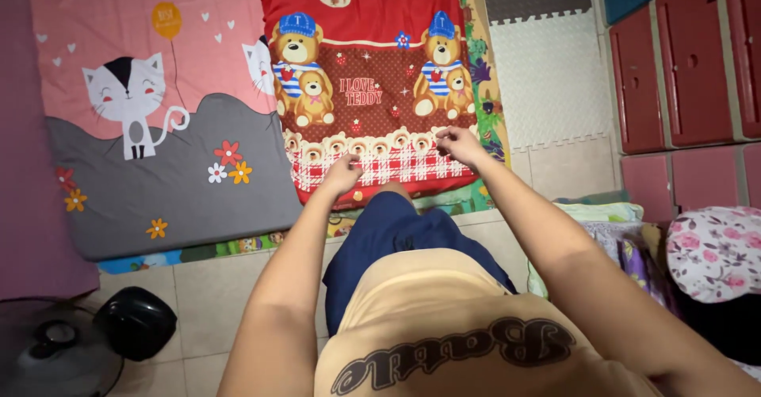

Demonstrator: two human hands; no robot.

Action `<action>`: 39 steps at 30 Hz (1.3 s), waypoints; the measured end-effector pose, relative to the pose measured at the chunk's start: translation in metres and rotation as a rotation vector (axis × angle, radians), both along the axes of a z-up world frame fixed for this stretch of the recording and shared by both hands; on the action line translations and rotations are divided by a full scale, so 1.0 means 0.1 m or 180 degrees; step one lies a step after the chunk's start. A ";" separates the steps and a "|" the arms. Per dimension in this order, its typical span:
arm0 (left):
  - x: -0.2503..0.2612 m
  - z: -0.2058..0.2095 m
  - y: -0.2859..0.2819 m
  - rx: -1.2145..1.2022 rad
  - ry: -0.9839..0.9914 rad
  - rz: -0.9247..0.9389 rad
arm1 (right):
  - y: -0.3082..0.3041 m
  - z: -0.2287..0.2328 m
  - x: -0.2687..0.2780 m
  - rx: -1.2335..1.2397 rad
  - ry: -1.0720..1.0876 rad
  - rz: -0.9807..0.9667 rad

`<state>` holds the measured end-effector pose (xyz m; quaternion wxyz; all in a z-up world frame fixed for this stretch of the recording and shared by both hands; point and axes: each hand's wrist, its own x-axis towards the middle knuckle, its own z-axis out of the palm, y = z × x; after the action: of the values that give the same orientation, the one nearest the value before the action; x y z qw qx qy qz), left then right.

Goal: Organizing and laying out pillows and blankets on a floor-based sleeping area.

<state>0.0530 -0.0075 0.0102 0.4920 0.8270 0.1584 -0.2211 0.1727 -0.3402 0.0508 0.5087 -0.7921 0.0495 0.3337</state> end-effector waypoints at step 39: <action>-0.82 0.07 0.80 -0.0212 -0.0184 0.1299 | 1.20 0.63 -0.04 0.0323 -0.0082 0.0736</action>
<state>-0.0289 0.0721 0.0176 0.5580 0.7670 0.3010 -0.0981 0.1687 -0.2201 0.1133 0.5068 -0.7700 -0.0656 0.3820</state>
